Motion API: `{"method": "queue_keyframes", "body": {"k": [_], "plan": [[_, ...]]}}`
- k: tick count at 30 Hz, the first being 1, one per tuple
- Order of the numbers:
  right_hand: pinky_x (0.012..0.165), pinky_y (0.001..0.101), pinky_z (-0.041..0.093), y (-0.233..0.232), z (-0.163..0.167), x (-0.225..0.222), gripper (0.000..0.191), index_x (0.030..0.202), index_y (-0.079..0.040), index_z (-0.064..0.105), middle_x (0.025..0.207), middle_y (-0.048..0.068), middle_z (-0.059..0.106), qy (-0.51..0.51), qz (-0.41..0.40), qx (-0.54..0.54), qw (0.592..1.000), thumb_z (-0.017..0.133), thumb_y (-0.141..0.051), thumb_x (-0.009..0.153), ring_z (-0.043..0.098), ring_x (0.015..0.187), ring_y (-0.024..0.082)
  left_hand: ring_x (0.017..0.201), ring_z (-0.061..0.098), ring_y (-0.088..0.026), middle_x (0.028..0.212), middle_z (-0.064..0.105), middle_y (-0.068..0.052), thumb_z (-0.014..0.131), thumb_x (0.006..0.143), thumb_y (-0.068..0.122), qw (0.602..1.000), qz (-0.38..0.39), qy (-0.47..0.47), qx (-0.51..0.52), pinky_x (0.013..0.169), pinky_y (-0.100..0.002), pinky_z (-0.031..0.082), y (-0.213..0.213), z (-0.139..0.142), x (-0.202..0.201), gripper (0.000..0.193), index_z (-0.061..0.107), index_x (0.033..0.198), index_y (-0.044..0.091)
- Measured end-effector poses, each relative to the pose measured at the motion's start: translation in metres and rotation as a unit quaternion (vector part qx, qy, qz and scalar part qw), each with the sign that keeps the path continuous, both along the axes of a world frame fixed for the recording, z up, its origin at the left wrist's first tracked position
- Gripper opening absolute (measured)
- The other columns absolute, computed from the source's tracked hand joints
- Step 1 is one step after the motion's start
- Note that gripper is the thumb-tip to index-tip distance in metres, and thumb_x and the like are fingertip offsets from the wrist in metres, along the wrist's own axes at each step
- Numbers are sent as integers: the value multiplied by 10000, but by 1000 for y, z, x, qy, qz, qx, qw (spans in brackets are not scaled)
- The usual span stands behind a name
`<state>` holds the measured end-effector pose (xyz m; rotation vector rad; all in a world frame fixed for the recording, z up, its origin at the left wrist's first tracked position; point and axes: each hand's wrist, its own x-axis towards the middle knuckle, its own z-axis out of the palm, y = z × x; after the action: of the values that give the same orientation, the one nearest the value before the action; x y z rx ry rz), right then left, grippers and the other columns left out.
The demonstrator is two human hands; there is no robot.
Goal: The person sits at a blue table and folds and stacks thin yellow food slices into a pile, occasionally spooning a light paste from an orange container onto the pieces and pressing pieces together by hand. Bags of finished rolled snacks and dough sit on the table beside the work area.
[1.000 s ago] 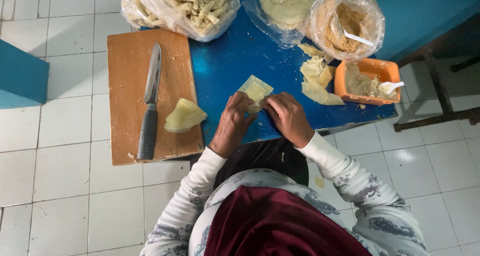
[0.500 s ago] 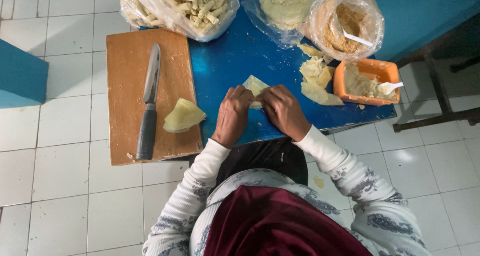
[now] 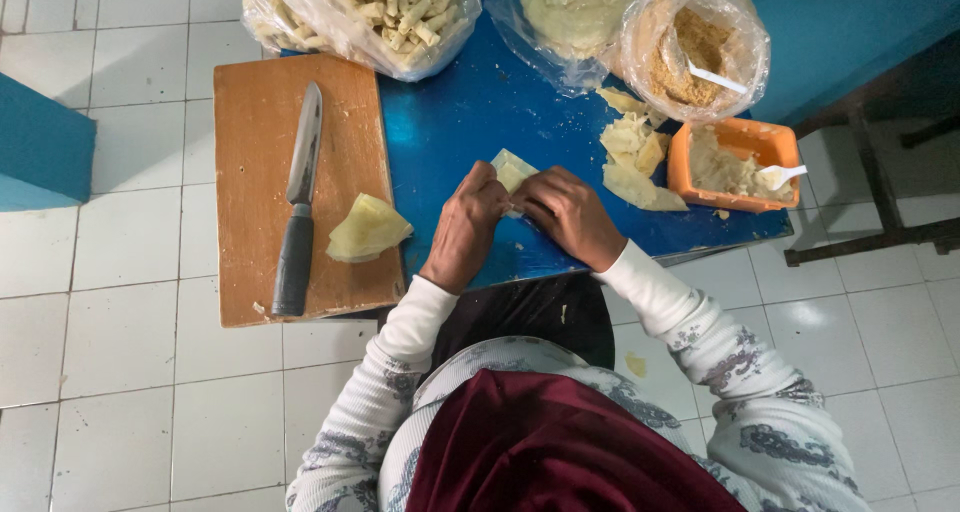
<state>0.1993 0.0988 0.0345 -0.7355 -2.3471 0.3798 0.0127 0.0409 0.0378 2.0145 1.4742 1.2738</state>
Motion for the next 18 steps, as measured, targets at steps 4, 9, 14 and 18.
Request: {"method": "queue_keyframes", "body": {"k": [4,9,14,18], "plan": [[785,397,543,13,2,-1,93,988,-68,741,972,74,712,4,0,-61,998,755,-86,898,659,927,284,936,612,-367,1004,553,-170,624,942,-5,1000,5,-1,-2,756,-450,503,2,-3,0,38,599,932,-32],[767,389,536,5,4,-2,148,1047,-72,750,991,86,713,13,-19,-90,996,747,-93,901,659,914,272,942,589,-361,983,534,-172,627,875,-27,997,23,29,64,792,-452,514,9,-14,1,57,572,889,-19],[833,417,517,-3,5,-3,161,1037,-54,704,994,104,671,11,-4,-2,1000,763,-138,913,633,962,309,944,598,-342,954,549,-128,669,845,-30,995,22,55,75,767,-433,521,14,-18,-1,88,614,897,15],[839,427,512,-2,1,-6,127,1026,-56,715,980,112,635,-2,-28,22,999,747,-128,927,608,964,315,947,607,-345,999,557,-136,662,817,-48,999,15,0,43,765,-436,517,4,-10,-1,173,645,977,15]]}}
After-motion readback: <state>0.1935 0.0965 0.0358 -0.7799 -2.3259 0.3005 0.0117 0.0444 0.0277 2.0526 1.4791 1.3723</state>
